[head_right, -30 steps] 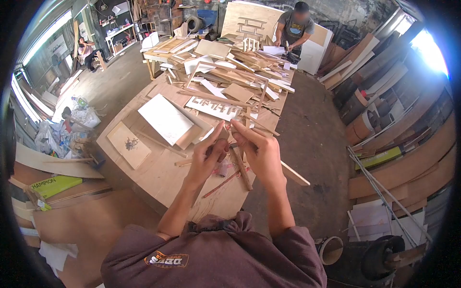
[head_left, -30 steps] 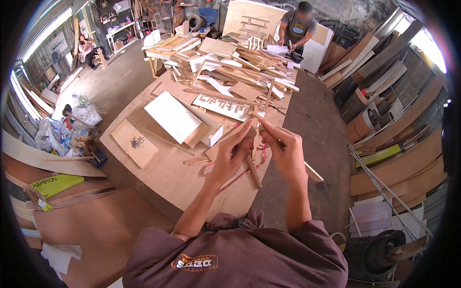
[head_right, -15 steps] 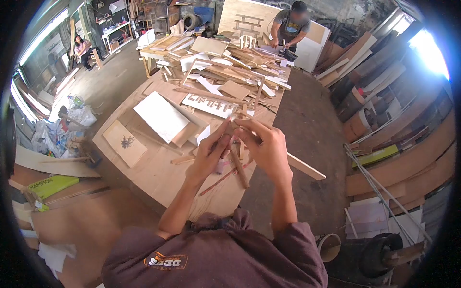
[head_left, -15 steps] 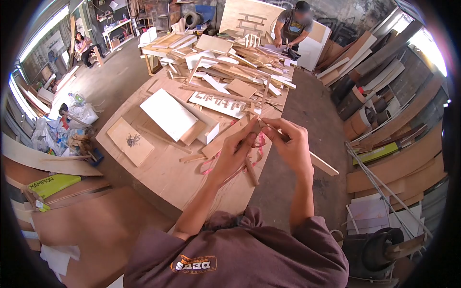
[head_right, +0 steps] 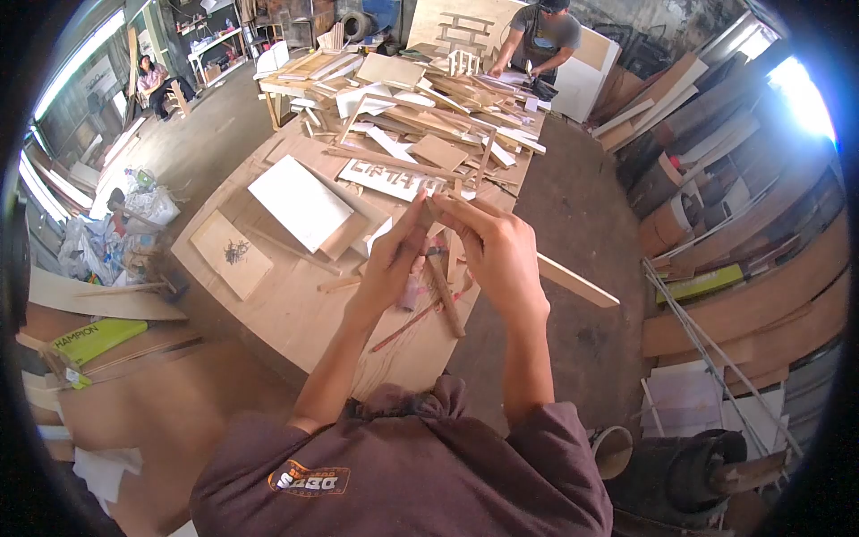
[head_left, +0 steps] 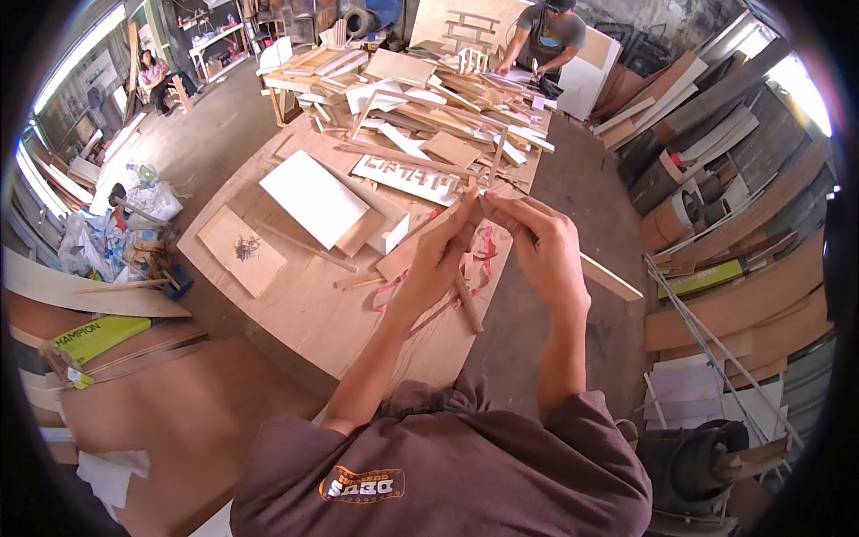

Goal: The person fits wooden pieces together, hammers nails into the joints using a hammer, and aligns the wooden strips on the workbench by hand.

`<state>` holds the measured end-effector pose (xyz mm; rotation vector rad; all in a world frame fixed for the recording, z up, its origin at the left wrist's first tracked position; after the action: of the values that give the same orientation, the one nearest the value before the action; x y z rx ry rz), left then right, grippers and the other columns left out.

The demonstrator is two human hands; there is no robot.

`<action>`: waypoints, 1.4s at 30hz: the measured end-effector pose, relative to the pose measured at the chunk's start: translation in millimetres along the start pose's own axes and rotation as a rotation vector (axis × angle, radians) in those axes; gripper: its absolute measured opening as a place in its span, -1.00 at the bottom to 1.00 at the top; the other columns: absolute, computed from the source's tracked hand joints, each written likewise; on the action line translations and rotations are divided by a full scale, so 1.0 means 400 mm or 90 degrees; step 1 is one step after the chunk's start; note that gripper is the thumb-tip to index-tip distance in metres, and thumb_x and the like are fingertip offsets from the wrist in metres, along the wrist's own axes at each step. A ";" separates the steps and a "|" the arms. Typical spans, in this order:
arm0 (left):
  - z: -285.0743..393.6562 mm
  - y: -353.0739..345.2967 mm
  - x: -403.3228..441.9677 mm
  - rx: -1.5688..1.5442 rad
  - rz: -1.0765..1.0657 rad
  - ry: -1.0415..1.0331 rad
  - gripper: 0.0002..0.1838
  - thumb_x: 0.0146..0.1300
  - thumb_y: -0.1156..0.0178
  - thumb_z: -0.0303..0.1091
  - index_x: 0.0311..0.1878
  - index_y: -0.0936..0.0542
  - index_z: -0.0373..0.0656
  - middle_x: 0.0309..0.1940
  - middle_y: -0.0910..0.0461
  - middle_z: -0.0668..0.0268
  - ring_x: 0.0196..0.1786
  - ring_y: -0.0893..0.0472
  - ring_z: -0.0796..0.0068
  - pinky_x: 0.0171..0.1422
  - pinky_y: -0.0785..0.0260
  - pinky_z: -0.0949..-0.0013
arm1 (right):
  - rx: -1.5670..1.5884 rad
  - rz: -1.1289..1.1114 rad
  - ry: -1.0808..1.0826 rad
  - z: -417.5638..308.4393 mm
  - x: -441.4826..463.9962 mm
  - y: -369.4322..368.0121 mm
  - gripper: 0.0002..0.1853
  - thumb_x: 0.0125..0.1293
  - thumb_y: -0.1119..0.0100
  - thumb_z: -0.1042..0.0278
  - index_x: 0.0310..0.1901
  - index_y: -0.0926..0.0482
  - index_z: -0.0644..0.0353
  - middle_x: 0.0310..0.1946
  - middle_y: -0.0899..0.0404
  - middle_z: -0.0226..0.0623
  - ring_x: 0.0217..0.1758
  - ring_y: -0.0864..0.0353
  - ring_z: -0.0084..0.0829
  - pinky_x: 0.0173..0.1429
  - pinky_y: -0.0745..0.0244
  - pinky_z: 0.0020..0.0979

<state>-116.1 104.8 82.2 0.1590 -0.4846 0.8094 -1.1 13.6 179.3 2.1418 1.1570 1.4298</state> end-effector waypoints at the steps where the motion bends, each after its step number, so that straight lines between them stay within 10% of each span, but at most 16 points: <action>1: -0.001 0.002 0.005 -0.016 0.010 0.003 -0.35 0.47 0.00 -0.63 0.59 -0.27 -0.01 -0.24 -0.47 0.39 -0.30 -0.33 0.61 -0.10 -0.31 0.56 | 0.019 0.019 0.016 0.004 -0.001 -0.001 -0.67 0.32 -0.25 0.49 0.07 -0.76 -0.05 -0.23 -0.75 -0.26 -0.29 -0.73 -0.19 -0.18 -0.60 -0.26; 42: -0.004 -0.008 0.018 0.050 -0.031 0.057 -0.42 0.56 0.07 -0.55 0.59 -0.24 0.00 -0.25 -0.49 0.23 -0.31 -0.36 0.54 -0.12 -0.32 0.52 | -0.059 0.022 -0.020 0.014 0.002 -0.012 -0.59 0.23 -0.25 0.57 0.08 -0.76 -0.05 -0.26 -0.73 -0.31 -0.26 -0.71 -0.24 -0.11 -0.61 -0.23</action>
<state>-109.1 107.9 84.2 0.2062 -0.3637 0.7843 1.9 18.1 174.2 2.1236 1.0266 1.4295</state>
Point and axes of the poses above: each hand's wrist, its own x-axis towards the middle knuckle, its own y-axis out of the back of the hand, z = x × y, the point moved 5 cm from there along x, towards the middle knuckle
